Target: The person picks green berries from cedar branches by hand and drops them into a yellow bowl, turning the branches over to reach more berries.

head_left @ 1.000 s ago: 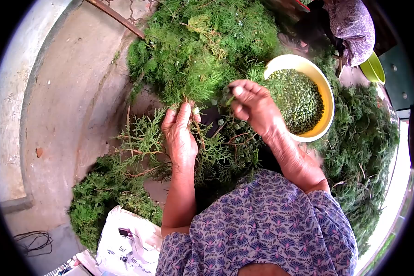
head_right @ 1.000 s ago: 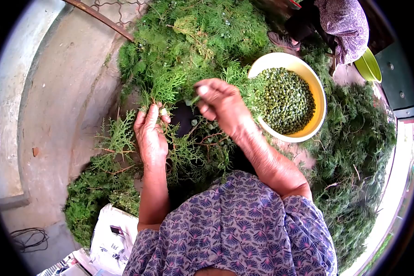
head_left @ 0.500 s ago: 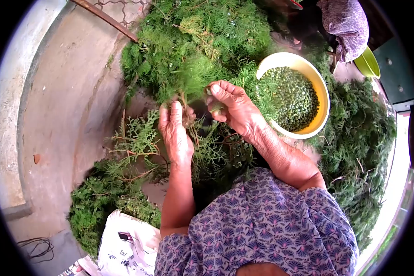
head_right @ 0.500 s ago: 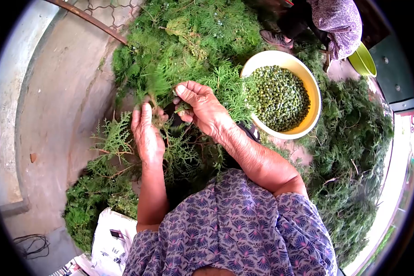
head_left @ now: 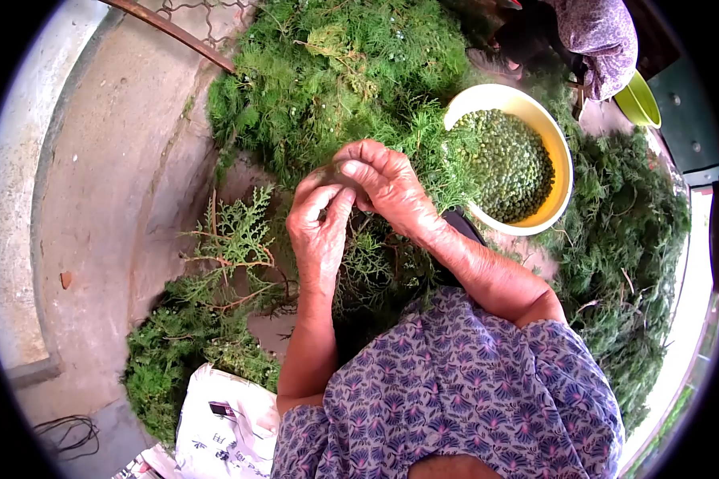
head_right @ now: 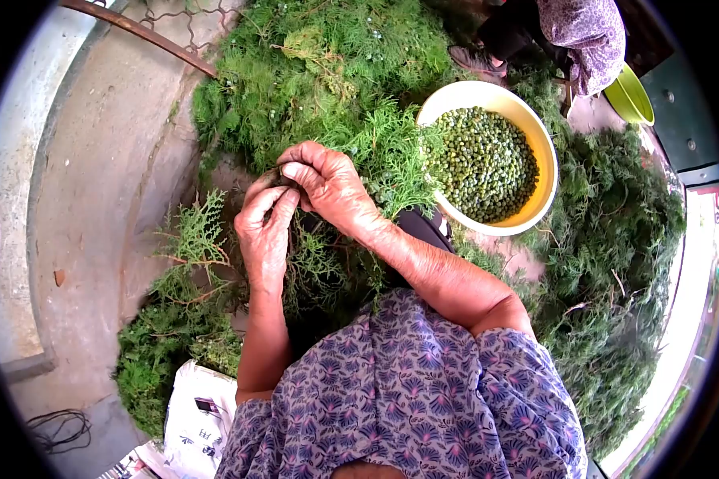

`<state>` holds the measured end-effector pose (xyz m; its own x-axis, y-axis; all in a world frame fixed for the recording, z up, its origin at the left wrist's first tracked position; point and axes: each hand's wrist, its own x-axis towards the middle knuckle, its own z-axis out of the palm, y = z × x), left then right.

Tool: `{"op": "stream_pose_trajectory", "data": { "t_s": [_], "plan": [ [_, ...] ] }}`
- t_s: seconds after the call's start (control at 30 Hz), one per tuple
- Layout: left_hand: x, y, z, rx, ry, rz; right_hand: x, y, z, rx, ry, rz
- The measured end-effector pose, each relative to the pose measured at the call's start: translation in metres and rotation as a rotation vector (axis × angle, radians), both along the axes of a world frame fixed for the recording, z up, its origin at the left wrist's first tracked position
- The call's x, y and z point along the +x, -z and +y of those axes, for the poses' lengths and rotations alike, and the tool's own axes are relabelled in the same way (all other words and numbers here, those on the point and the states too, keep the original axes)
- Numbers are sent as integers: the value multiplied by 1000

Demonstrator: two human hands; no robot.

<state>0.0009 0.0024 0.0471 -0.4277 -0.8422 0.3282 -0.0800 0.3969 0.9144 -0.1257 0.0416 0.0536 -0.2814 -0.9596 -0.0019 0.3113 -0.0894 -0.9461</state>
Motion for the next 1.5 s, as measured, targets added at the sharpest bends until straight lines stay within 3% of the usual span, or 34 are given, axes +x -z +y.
{"op": "stream_pose_trajectory", "data": {
  "t_s": [0.17,0.23,0.27,0.3,0.37,0.43,0.5,0.53,0.6,0.67,0.7,0.73,0.8,0.83,0.9,0.97,1.07,1.1,1.17,1.23,1.3,1.37,1.5],
  "plan": [
    [-1,3,0,-46,-103,-91,-9,-15,0,51,98,-220],
    [4,5,-3,114,-247,20,-30,-21,9,39,165,-299],
    [6,15,-8,397,-168,453,-43,-26,17,78,248,-213],
    [6,10,-6,160,-319,131,-59,-28,24,118,331,-123],
    [20,21,-17,-110,-413,-267,-98,-20,44,200,488,57],
    [24,18,-17,-94,-452,-475,-144,6,74,214,563,186],
    [22,12,-14,-37,-404,-537,-171,14,101,353,681,531],
    [22,11,-15,-300,-406,-678,-184,22,116,410,696,632],
    [18,0,-12,-352,-446,-624,-226,57,141,578,730,887],
    [8,-24,-3,-353,-538,-484,-237,67,152,621,749,887],
    [7,-22,-4,-354,-537,-488,-233,66,151,666,766,888],
    [6,-18,-5,-516,-427,-434,-228,65,145,716,795,984],
    [-3,-11,-4,-732,-143,-312,-209,61,131,595,776,925],
    [-9,-22,3,-689,24,-390,-196,59,124,475,757,949],
    [-14,-21,0,-809,94,-660,-164,49,101,369,765,970],
    [-4,-7,-8,-887,-29,-967,-126,21,87,336,618,819],
    [11,-8,-11,-761,-198,-1174,-83,1,80,199,400,673],
    [15,-7,-9,-719,-212,-1038,-72,-4,76,155,305,666],
    [19,0,-7,-707,-239,-996,-52,-3,61,-155,241,946],
    [21,2,-6,-711,-225,-1022,-37,12,43,-251,94,901],
    [22,3,-6,-718,-214,-1044,-21,19,30,-268,50,1223],
    [24,5,-4,-697,-186,-910,-14,22,28,3,-138,1291],
    [22,2,3,-651,-126,-808,-14,34,30,-85,-75,1350]
  ]
}}
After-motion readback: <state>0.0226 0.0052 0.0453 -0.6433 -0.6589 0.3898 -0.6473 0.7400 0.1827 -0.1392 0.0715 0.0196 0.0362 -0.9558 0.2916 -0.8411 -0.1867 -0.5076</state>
